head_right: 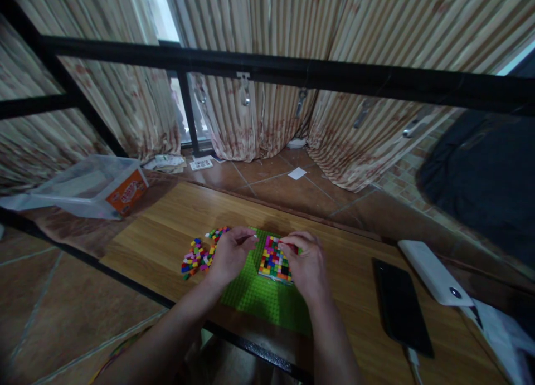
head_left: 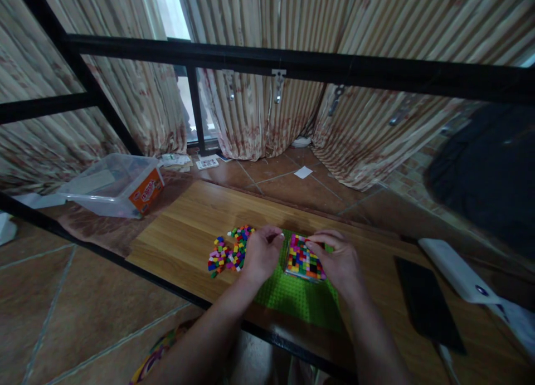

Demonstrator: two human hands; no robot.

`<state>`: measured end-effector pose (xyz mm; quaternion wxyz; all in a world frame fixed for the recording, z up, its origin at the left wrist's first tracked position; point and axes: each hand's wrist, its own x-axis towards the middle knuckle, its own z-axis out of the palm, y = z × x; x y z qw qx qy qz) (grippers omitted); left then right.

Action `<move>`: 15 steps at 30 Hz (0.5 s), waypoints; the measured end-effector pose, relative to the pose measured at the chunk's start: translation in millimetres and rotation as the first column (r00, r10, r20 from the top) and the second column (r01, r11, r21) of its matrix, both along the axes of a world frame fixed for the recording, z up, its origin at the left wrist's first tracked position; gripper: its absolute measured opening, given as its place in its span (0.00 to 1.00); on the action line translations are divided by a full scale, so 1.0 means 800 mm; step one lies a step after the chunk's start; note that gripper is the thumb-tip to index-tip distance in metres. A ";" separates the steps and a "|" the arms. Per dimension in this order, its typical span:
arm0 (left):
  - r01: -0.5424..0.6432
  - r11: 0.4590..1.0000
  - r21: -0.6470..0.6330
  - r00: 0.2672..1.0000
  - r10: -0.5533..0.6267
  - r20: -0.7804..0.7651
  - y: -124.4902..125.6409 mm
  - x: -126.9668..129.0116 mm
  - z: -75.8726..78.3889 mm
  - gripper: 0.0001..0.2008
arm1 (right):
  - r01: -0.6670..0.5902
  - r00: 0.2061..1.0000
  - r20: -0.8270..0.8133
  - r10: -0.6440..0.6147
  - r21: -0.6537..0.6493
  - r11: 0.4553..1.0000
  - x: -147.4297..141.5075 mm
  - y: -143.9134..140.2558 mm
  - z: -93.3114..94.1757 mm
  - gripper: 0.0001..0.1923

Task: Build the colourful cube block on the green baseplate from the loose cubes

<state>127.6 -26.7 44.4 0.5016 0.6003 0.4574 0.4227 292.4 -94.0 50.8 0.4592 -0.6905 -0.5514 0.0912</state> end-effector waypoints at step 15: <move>0.042 0.999 -0.027 0.999 -0.042 0.007 -0.006 0.009 0.001 0.04 | -0.013 0.996 -0.092 0.001 -0.139 0.990 -0.006 0.019 -0.006 0.07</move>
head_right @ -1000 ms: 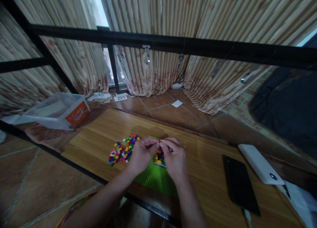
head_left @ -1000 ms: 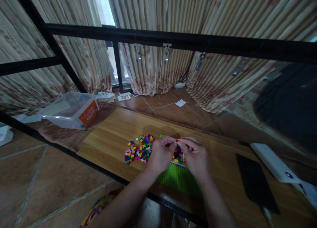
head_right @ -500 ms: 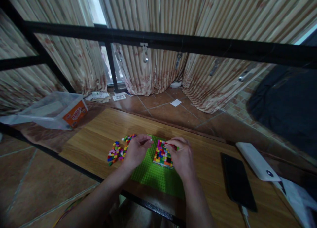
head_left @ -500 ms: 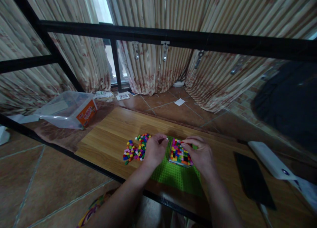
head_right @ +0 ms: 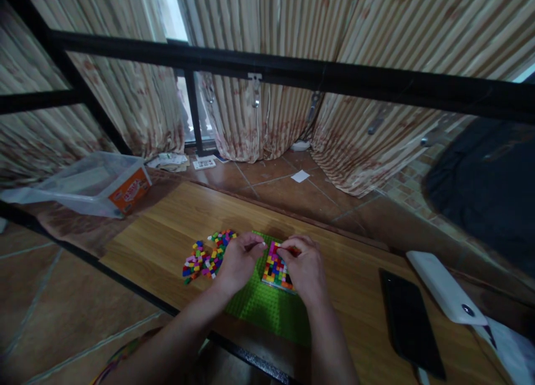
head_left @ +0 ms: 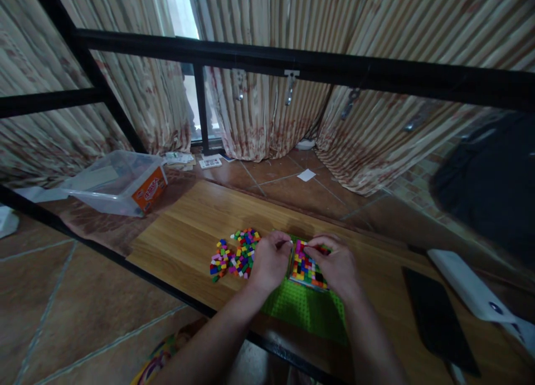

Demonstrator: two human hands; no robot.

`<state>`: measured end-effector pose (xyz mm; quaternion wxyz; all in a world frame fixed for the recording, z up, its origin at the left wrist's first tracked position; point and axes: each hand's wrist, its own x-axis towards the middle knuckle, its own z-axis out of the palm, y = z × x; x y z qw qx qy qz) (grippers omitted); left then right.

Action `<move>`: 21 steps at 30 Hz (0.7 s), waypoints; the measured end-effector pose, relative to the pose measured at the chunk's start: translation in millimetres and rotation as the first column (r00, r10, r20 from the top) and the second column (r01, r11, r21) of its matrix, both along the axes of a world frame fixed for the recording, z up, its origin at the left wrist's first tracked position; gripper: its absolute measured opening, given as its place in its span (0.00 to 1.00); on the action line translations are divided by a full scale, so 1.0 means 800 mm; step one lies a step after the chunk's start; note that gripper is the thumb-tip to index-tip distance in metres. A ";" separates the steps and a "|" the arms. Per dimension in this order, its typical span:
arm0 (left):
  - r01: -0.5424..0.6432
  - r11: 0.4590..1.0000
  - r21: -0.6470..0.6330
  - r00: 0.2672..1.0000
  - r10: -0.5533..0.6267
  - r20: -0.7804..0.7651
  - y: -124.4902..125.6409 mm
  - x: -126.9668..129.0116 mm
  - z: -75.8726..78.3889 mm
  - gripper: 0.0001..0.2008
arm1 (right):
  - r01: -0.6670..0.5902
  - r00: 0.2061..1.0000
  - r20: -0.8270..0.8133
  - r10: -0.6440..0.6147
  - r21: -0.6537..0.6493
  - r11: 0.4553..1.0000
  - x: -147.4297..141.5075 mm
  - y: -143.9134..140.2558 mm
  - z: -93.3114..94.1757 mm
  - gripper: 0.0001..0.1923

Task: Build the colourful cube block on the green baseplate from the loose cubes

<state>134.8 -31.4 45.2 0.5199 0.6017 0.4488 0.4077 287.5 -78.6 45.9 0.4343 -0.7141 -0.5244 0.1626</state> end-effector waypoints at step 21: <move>0.024 0.999 -0.026 0.999 -0.023 0.029 -0.003 0.004 -0.007 0.04 | -0.060 0.950 -0.313 -0.002 -0.188 0.980 -0.001 0.006 0.008 0.15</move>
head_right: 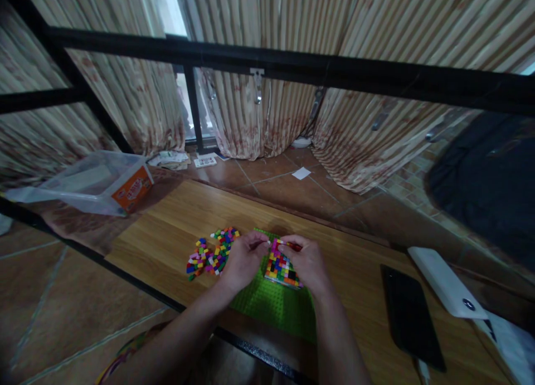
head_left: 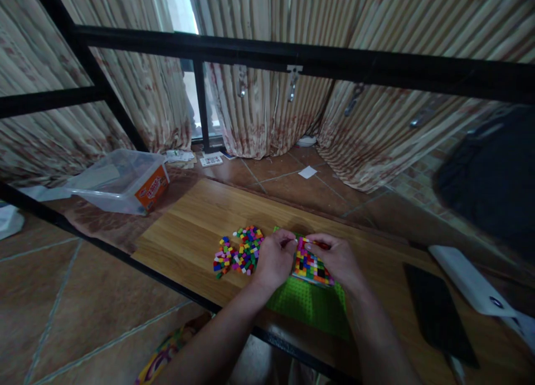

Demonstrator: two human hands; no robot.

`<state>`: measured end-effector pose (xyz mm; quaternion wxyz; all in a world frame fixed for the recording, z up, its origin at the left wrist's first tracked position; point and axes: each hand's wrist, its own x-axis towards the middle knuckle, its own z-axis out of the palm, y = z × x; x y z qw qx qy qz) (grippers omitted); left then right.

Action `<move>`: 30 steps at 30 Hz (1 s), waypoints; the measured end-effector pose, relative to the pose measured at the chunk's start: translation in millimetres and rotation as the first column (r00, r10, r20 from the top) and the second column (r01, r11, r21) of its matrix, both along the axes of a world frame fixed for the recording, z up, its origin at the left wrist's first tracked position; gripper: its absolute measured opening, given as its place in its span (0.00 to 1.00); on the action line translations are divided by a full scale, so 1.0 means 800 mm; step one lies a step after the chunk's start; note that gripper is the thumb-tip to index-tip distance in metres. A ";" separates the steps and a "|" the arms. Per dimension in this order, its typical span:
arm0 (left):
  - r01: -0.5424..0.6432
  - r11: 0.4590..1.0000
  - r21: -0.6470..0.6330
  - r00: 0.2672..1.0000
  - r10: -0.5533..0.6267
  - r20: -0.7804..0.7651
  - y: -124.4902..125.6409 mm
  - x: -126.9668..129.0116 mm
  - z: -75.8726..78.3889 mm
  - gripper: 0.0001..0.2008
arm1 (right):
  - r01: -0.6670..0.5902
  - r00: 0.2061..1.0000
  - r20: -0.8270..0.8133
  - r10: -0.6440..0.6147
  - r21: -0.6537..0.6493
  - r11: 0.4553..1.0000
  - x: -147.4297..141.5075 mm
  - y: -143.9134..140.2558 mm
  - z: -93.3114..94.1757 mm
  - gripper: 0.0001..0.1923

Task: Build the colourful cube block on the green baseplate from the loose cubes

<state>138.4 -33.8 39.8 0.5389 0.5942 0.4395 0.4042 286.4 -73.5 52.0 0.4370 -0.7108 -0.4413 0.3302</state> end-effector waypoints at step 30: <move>0.266 0.957 -0.115 0.925 -0.220 0.309 -0.009 -0.004 0.024 0.14 | -0.173 0.979 0.161 0.127 0.312 0.934 -0.007 -0.024 0.025 0.09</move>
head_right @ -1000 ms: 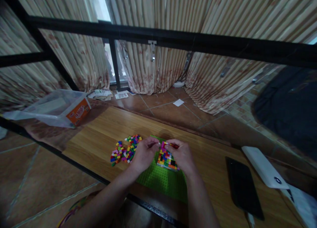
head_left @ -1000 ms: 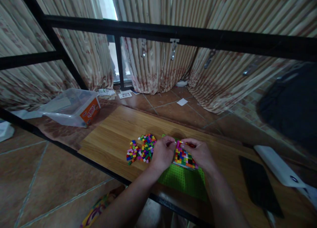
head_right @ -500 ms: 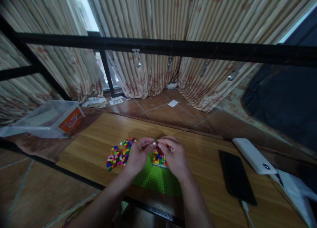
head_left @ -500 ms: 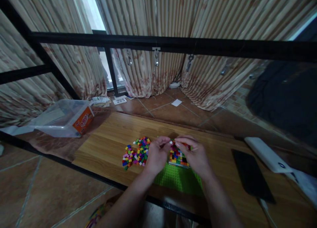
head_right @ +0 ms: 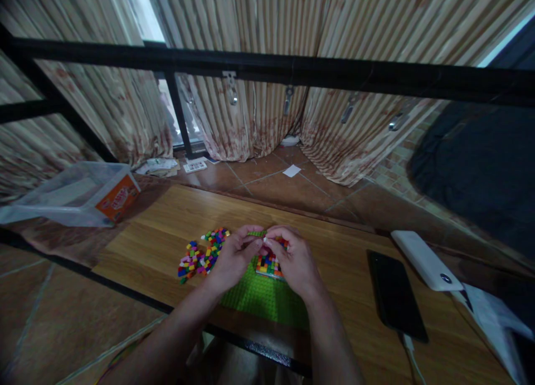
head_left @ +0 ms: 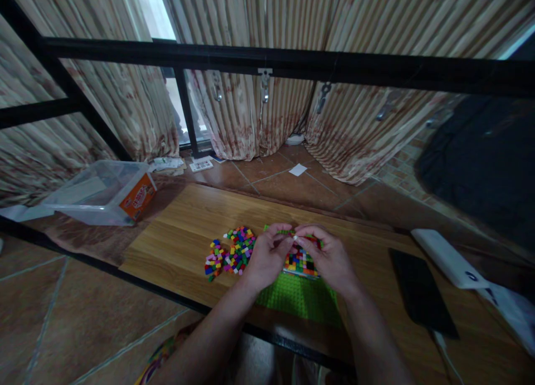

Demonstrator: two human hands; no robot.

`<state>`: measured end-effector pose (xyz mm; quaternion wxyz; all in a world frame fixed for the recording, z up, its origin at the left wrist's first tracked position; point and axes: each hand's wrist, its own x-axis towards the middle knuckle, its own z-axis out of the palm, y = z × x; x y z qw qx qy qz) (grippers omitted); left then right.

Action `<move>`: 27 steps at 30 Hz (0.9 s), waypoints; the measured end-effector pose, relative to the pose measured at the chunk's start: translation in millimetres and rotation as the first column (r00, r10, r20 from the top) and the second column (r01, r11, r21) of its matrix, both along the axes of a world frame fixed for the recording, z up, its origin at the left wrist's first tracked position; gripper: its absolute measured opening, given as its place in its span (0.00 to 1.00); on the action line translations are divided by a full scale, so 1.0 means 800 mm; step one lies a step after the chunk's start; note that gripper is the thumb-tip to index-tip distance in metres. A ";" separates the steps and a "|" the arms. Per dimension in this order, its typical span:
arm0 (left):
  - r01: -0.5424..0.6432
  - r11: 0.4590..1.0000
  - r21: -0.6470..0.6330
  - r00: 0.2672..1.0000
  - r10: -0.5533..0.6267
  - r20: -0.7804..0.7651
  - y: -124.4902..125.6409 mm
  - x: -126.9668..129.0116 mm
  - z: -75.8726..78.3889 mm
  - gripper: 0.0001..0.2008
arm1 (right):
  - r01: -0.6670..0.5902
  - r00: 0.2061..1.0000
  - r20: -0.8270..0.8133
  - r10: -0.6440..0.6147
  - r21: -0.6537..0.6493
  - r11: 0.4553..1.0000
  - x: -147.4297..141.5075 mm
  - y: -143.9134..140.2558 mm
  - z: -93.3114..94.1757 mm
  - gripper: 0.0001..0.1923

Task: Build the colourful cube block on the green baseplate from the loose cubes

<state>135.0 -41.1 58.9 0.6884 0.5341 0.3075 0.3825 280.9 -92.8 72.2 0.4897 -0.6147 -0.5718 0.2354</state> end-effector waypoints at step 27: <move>-0.073 0.943 0.323 0.924 0.186 -0.333 0.002 0.003 -0.029 0.20 | 0.208 0.978 0.061 -0.199 -0.207 0.956 0.018 0.014 -0.035 0.12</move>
